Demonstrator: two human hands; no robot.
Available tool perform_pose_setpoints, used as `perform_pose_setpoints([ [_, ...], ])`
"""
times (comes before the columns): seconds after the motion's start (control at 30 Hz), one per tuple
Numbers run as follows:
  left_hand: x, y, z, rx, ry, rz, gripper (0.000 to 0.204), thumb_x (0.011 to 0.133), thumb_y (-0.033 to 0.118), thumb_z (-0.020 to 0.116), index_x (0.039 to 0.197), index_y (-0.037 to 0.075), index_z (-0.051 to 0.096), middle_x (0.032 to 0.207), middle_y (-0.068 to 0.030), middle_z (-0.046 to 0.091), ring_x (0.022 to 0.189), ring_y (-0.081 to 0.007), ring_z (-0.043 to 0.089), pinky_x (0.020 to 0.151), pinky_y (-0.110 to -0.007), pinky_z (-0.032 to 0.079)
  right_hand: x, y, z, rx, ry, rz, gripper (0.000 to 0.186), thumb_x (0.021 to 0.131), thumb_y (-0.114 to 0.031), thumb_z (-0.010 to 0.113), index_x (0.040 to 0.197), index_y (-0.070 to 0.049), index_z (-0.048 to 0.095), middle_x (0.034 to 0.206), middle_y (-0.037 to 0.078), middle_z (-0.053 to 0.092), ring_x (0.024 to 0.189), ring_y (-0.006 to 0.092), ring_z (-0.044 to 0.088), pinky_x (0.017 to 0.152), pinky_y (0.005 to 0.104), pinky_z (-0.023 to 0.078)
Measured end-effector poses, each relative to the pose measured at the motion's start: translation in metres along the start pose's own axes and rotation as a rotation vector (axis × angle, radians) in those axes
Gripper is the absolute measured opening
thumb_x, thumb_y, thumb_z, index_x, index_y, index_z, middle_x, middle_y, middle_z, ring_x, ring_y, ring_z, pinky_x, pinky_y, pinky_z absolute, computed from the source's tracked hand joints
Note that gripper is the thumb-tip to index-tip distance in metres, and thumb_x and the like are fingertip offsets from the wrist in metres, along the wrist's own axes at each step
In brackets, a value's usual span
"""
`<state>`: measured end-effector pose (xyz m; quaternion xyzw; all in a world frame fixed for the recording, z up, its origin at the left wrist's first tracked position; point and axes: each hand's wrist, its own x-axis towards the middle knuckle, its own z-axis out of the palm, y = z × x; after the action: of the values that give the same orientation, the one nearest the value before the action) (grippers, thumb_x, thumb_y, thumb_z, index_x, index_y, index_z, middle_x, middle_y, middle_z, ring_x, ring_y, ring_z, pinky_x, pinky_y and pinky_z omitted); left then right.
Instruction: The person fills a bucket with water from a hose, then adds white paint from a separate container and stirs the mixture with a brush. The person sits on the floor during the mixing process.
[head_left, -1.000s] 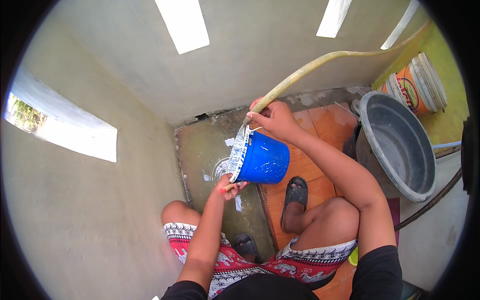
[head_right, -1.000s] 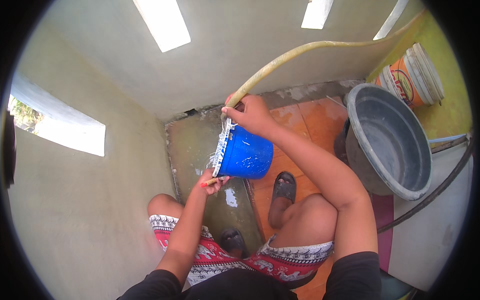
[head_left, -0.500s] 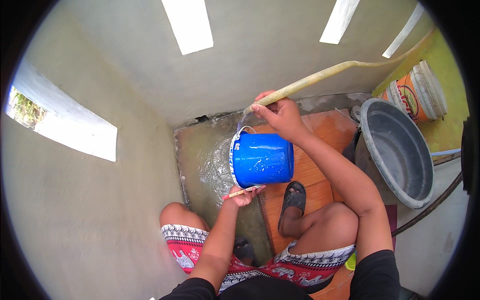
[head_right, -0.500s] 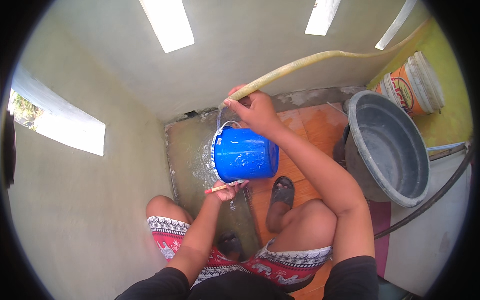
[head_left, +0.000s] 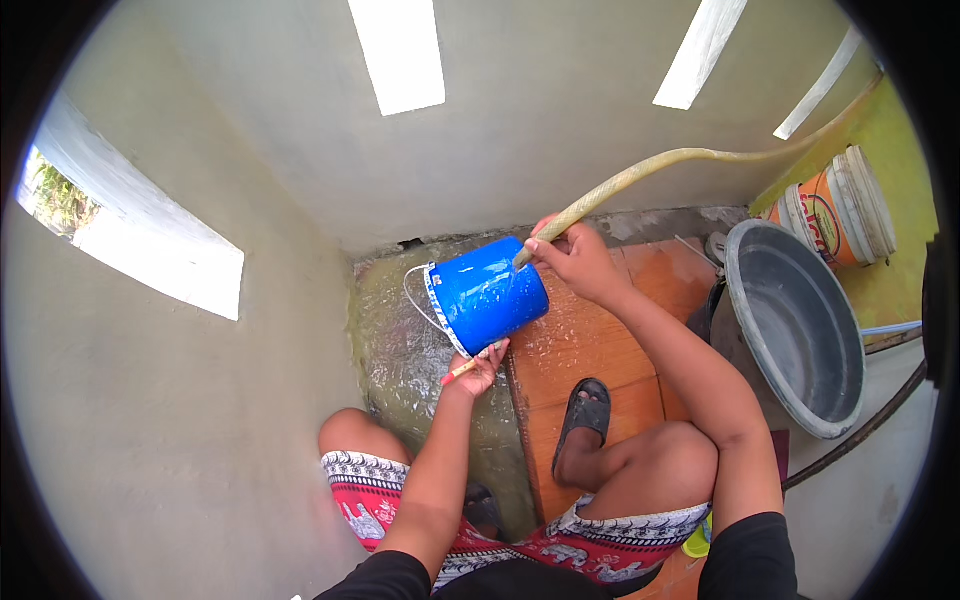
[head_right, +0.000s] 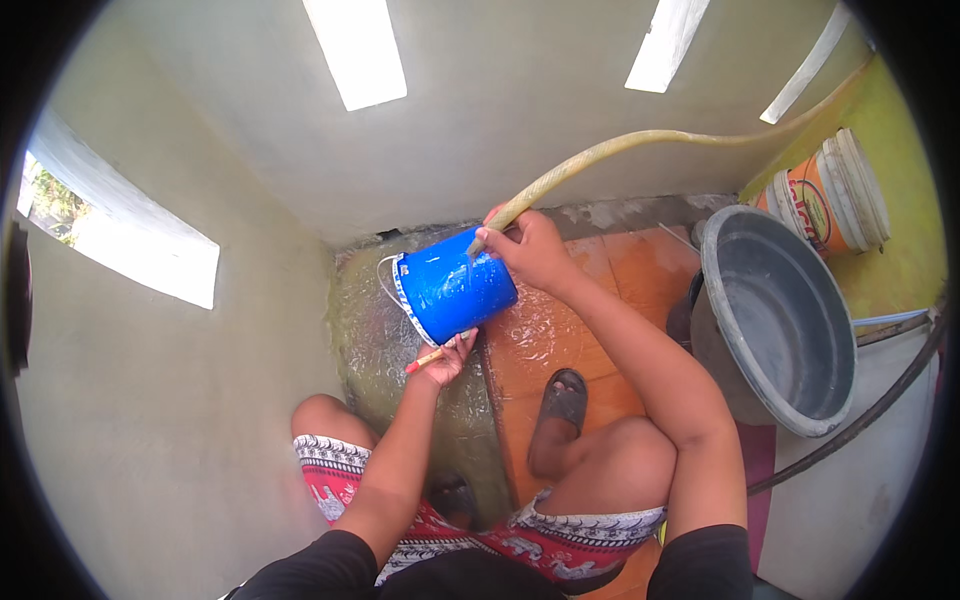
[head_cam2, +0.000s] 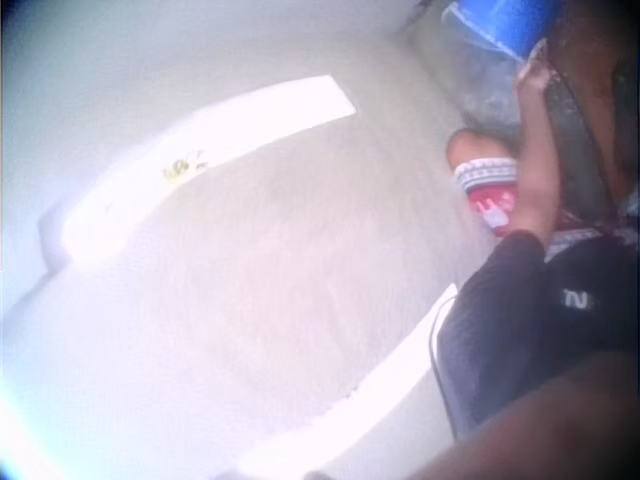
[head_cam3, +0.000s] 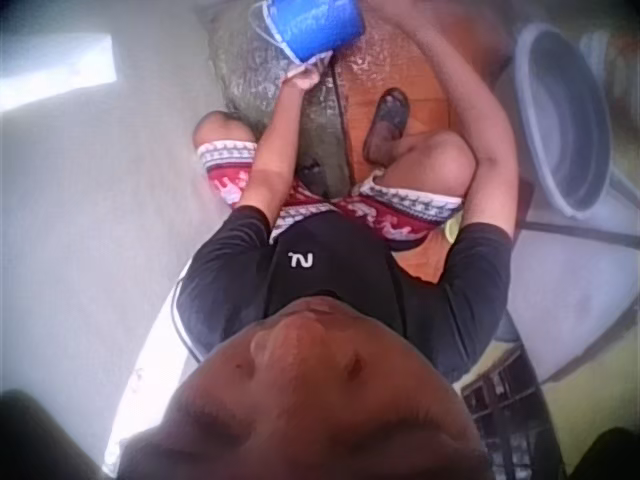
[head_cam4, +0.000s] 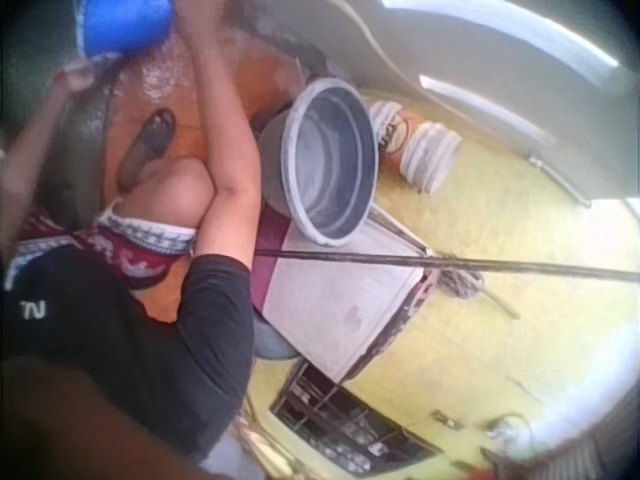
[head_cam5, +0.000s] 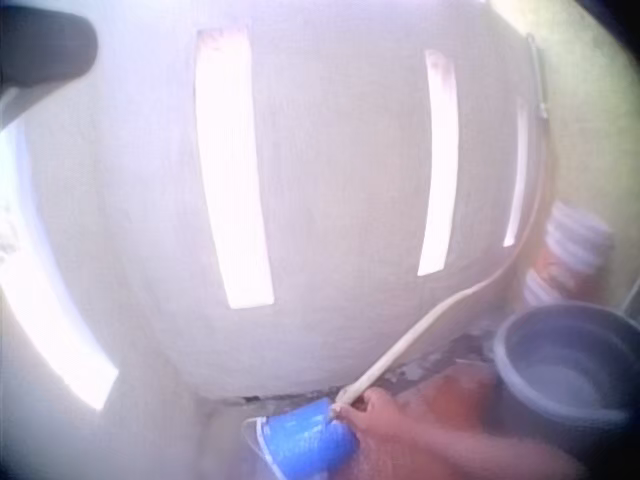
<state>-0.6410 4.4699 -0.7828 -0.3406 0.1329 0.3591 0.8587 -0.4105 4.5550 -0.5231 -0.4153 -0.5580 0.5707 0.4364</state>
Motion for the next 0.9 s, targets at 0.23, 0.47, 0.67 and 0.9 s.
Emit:
perform_pose_setpoints([
  [0.23,-0.006,-0.010,0.014,-0.152,-0.256,-0.088,0.056,0.100,0.034,0.052,0.144,0.000,0.045,0.127,-0.0315,0.056,0.080,-0.0308,0.072,0.045,-0.024,0.057,0.013,0.004,0.020,-0.112,0.074,-0.084,0.025,0.098,-0.013,0.068,0.116,-0.001,0.057,0.102,0.007,0.066,0.093,0.0137,0.069,0.082,0.0290,0.060],
  [0.47,-0.023,-0.019,-0.011,-0.022,-0.515,-0.266,0.063,0.096,0.043,0.053,0.144,0.004,0.046,0.123,-0.0324,0.057,0.072,-0.0275,0.066,0.044,-0.025,0.055,0.029,-0.026,-0.013,0.121,0.291,-0.107,0.029,0.098,-0.017,0.067,0.115,0.002,0.055,0.102,0.011,0.064,0.087,0.0159,0.069,0.075,0.0271,0.062],
  [0.67,-0.031,-0.003,0.008,0.183,-0.186,0.040,0.058,0.100,0.034,0.050,0.143,-0.004,0.043,0.123,-0.0322,0.056,0.070,-0.0285,0.067,0.044,-0.024,0.055,0.022,-0.035,-0.011,0.110,0.206,-0.012,0.022,0.100,-0.019,0.065,0.113,-0.003,0.056,0.100,0.007,0.064,0.090,0.0148,0.068,0.080,0.0290,0.061],
  [0.9,-0.031,0.004,0.062,1.489,0.645,1.127,0.038,0.088,0.011,0.049,0.122,-0.004,0.054,0.092,-0.0222,0.069,0.074,-0.0357,0.071,0.056,-0.043,0.055,0.019,-0.038,0.013,-0.106,0.070,-0.116,0.023,0.099,-0.017,0.066,0.112,-0.001,0.057,0.097,0.007,0.065,0.086,0.0146,0.068,0.077,0.0276,0.058],
])
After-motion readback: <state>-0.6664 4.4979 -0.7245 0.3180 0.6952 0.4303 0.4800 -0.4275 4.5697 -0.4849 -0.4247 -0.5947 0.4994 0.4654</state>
